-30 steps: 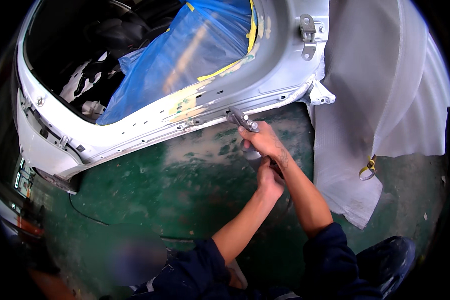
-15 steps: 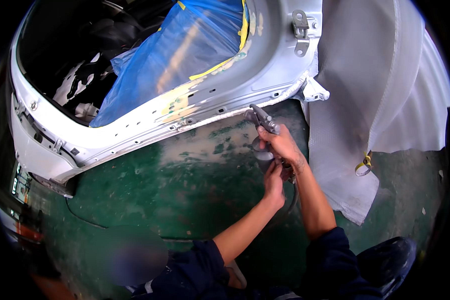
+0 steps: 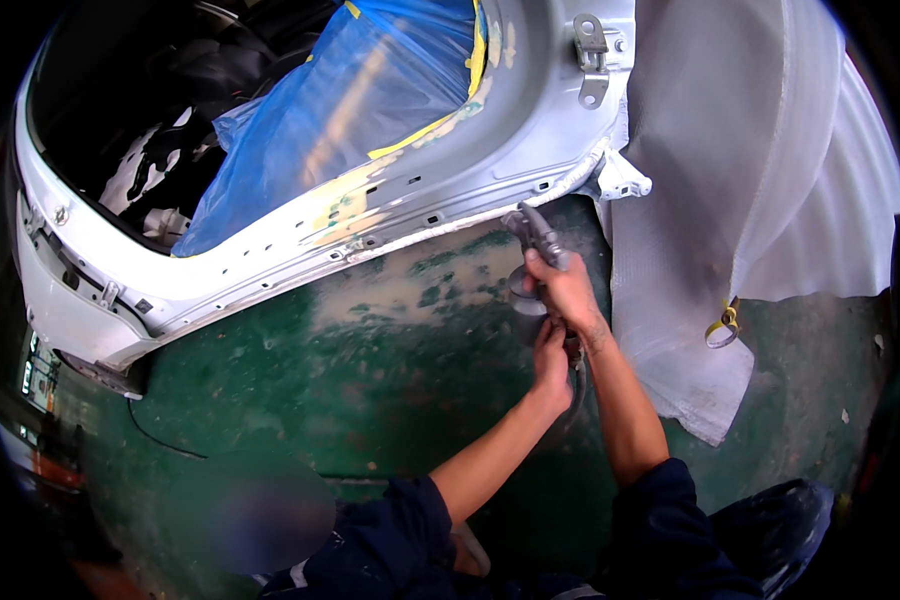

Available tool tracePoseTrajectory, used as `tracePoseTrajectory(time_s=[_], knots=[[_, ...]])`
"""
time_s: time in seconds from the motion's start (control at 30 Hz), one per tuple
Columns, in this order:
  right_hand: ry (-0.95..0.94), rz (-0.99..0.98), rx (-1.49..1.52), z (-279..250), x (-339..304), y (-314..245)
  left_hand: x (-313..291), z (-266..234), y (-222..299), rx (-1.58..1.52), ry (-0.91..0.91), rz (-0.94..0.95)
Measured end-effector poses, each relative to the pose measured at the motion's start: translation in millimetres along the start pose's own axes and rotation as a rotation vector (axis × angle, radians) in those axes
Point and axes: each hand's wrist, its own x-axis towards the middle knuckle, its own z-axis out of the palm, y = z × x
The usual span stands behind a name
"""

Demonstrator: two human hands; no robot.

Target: The person uses a spray gun to apply primer to the interior surface of a car door. The door is masked with blue plastic and tape, and the person moves the spray gun in steady strokes across the metal surface.

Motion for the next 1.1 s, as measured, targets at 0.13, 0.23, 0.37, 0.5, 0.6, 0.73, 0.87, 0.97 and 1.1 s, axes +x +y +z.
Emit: tracePoseTrajectory(time_s=[0.13,0.23,0.37,0.5,0.6,0.73,0.87,0.97,1.1], knots=[[-0.122,-0.014,0.030,9.2,-2.6,-14.3,-2.5,-4.8,13.2,-0.027,0.011,0.028],[0.042,-0.040,-0.121,14.9,-8.4,-15.8,-9.2,-2.9,23.4,-0.003,0.005,-0.014],[0.240,0.004,-0.083,-8.9,-16.1,-19.6,-3.6,1.2,13.9,0.138,-0.100,-0.076],[0.212,0.053,0.296,-27.5,-16.1,-14.7,-3.6,15.0,10.8,0.144,-0.173,-0.060],[0.080,0.008,0.141,-30.5,-11.0,-10.8,-7.9,16.4,15.5,0.134,-0.162,-0.064],[-0.017,0.017,0.308,-3.6,-5.5,-10.2,-1.5,-2.8,15.3,0.025,-0.126,-0.027],[-0.222,0.005,0.100,28.2,3.6,-17.6,-1.9,-22.1,24.9,-0.079,-0.013,0.061],[-0.216,-0.082,-0.137,65.2,7.8,-18.8,-6.4,-34.9,41.6,-0.112,0.076,0.122],[-0.293,-0.106,-0.185,101.4,-0.9,-43.5,-3.8,-53.9,58.3,-0.245,0.172,0.169]])
